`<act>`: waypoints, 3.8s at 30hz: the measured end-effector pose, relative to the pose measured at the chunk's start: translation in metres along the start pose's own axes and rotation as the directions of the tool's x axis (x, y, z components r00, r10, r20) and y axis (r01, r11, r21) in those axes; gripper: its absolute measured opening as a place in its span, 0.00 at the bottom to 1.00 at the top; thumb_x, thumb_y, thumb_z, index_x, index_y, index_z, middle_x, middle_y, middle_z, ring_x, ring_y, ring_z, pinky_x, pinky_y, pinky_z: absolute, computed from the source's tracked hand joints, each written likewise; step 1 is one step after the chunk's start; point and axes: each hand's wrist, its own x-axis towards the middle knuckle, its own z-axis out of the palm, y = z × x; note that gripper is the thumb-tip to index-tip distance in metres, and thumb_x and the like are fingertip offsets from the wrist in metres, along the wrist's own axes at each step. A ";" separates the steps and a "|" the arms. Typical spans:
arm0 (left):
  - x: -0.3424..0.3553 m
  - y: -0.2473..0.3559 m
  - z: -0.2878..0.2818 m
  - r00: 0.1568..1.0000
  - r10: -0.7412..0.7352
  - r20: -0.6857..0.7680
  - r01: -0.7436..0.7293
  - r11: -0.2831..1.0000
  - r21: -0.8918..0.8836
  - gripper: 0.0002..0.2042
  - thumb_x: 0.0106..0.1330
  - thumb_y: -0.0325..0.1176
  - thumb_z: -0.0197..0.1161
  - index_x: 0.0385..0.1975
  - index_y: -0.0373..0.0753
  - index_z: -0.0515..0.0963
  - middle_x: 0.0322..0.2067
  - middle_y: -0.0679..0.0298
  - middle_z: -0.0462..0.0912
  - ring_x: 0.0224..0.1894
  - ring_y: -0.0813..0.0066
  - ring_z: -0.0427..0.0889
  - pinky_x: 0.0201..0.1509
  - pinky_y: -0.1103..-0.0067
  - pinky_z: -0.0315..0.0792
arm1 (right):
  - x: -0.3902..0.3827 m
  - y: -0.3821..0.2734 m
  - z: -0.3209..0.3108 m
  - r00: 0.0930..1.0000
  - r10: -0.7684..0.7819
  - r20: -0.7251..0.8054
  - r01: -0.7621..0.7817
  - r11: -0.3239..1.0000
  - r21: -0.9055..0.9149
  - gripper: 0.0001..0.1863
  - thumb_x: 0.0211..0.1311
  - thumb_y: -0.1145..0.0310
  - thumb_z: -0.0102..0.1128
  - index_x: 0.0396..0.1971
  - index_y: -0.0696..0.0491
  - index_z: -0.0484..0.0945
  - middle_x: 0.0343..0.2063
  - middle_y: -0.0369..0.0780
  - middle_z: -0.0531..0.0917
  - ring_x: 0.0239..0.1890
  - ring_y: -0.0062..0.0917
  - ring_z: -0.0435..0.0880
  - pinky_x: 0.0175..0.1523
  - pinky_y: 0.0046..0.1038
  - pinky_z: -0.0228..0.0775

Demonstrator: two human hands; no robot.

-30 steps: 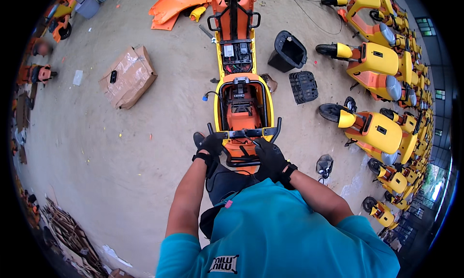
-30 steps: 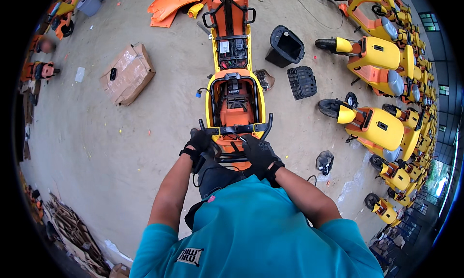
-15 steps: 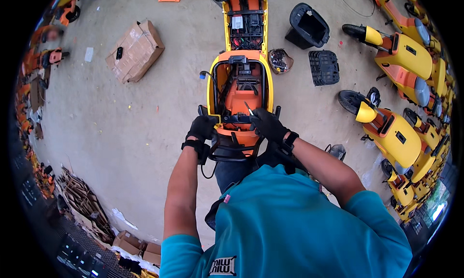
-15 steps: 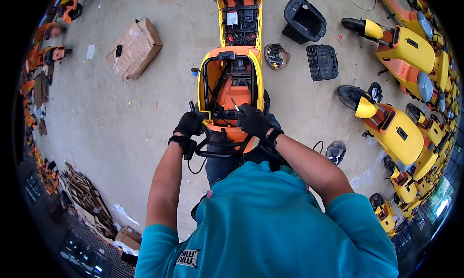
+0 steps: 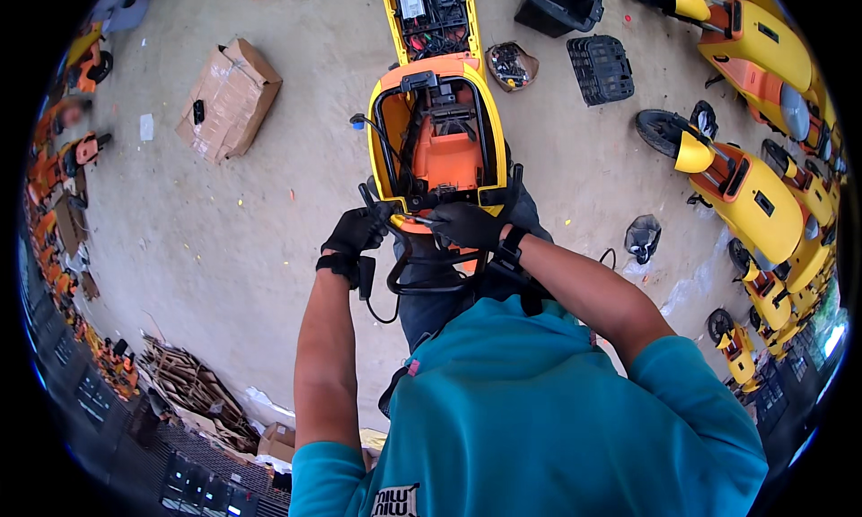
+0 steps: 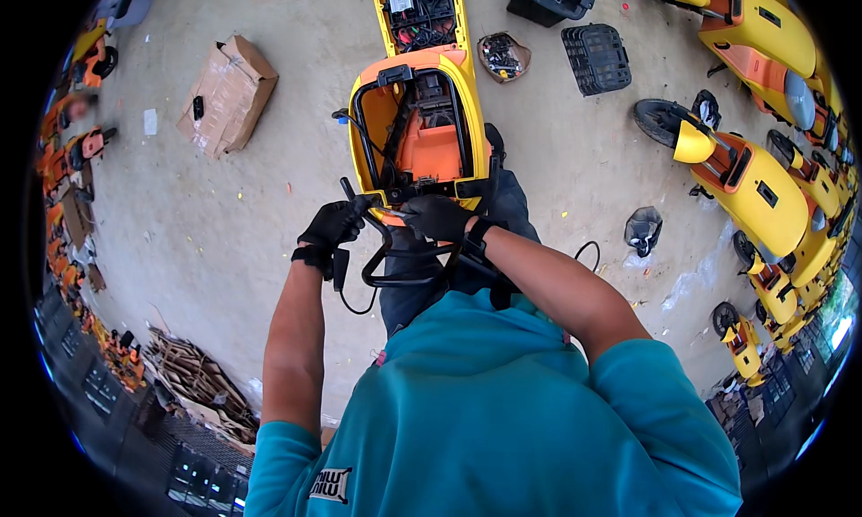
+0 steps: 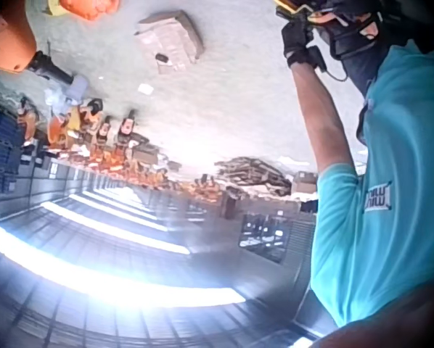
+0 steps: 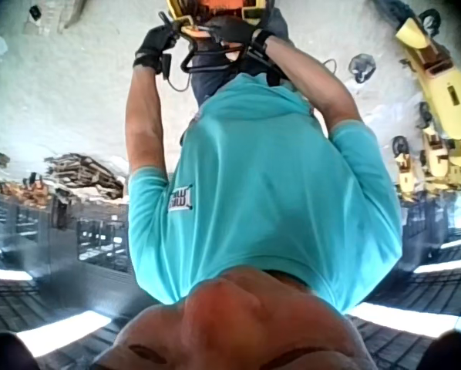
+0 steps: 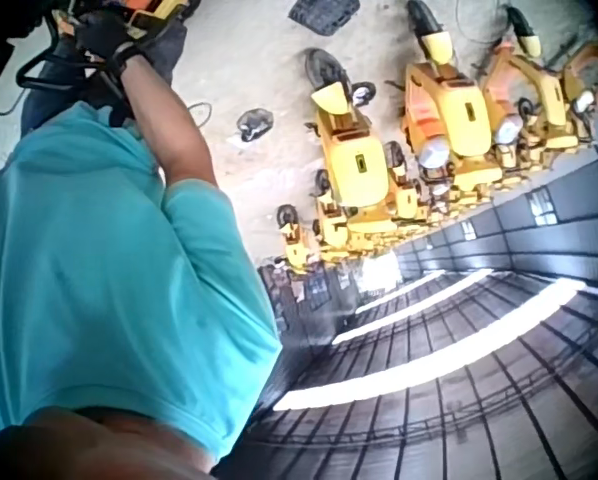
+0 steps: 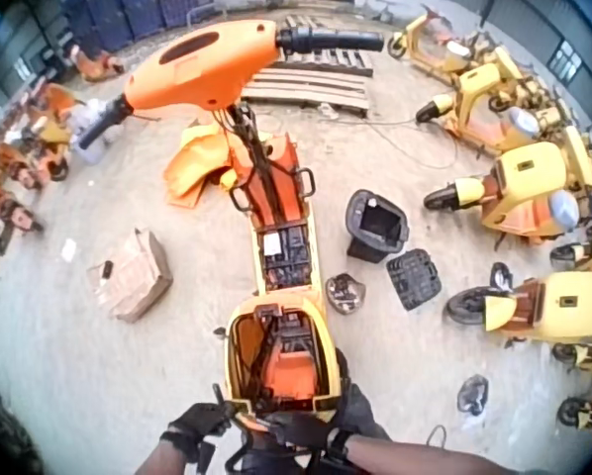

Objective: The person works on the interior components of a scooter, using a screwdriver to remove or tighten screws and handling wiring and internal housing parts by hand.

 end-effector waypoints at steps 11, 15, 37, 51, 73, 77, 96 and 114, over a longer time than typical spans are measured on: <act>-0.002 -0.001 -0.002 0.999 -0.029 0.035 0.031 0.998 -0.052 0.25 0.61 0.59 0.63 0.29 0.37 0.78 0.18 0.70 0.74 0.15 0.85 0.67 0.17 0.86 0.60 | 0.005 -0.006 -0.001 0.996 0.053 0.067 -0.047 0.996 -0.079 0.13 0.65 0.62 0.54 0.41 0.55 0.79 0.24 0.38 0.82 0.23 0.23 0.81 0.30 0.26 0.73; 0.003 -0.007 -0.004 0.994 -0.031 0.101 0.044 0.990 -0.134 0.24 0.63 0.57 0.62 0.29 0.38 0.78 0.18 0.71 0.74 0.15 0.86 0.66 0.17 0.86 0.58 | 0.010 -0.004 -0.001 0.998 -0.022 0.059 0.032 0.983 -0.180 0.15 0.64 0.64 0.55 0.45 0.56 0.79 0.30 0.41 0.83 0.29 0.27 0.83 0.37 0.29 0.74; 0.007 -0.028 0.001 0.976 0.185 0.111 -0.126 0.906 -0.403 0.15 0.72 0.40 0.51 0.50 0.40 0.79 0.35 0.69 0.83 0.28 0.84 0.82 0.35 0.87 0.79 | 0.029 0.004 -0.017 0.918 -0.344 0.196 0.396 0.794 -0.461 0.24 0.59 0.73 0.54 0.58 0.48 0.74 0.47 0.43 0.80 0.41 0.29 0.83 0.43 0.27 0.78; 0.004 -0.050 -0.003 0.790 0.613 0.013 -0.613 0.790 -0.003 0.18 0.63 0.22 0.57 0.54 0.39 0.76 0.42 0.63 0.84 0.41 0.75 0.84 0.45 0.79 0.77 | 0.022 -0.044 -0.017 0.975 0.133 0.177 -0.068 0.941 -0.331 0.22 0.49 0.70 0.63 0.48 0.52 0.77 0.43 0.43 0.80 0.45 0.36 0.79 0.47 0.35 0.74; -0.015 -0.044 0.009 0.676 0.717 -0.171 -0.668 0.694 0.269 0.13 0.60 0.28 0.62 0.45 0.40 0.80 0.38 0.55 0.84 0.41 0.57 0.84 0.46 0.70 0.76 | 0.022 -0.086 -0.028 0.917 0.376 0.132 -0.372 0.927 -0.057 0.13 0.68 0.63 0.50 0.39 0.55 0.79 0.25 0.34 0.80 0.23 0.14 0.76 0.29 0.20 0.70; -0.011 -0.037 0.005 0.748 0.651 -0.130 -0.596 0.745 0.300 0.12 0.60 0.28 0.62 0.44 0.40 0.81 0.36 0.55 0.85 0.39 0.59 0.84 0.44 0.71 0.76 | 0.012 -0.062 -0.018 0.935 0.346 0.081 -0.354 0.927 0.122 0.14 0.68 0.61 0.52 0.38 0.56 0.80 0.25 0.34 0.80 0.23 0.16 0.75 0.31 0.21 0.69; 0.010 -0.005 0.001 0.756 0.651 0.067 -0.536 0.557 0.634 0.11 0.64 0.39 0.58 0.39 0.40 0.80 0.30 0.56 0.84 0.31 0.59 0.84 0.36 0.68 0.76 | 0.019 -0.004 -0.008 0.922 -0.044 0.386 0.084 0.993 -0.088 0.10 0.65 0.64 0.57 0.37 0.55 0.76 0.29 0.35 0.80 0.29 0.18 0.82 0.37 0.22 0.78; -0.020 -0.009 0.027 0.832 0.548 -0.089 -0.282 0.555 0.782 0.12 0.63 0.35 0.55 0.44 0.37 0.75 0.28 0.49 0.83 0.32 0.48 0.82 0.36 0.58 0.74 | -0.003 -0.021 -0.016 0.966 0.185 0.182 -0.217 0.961 0.172 0.09 0.60 0.66 0.58 0.30 0.57 0.80 0.23 0.39 0.83 0.27 0.24 0.84 0.29 0.25 0.75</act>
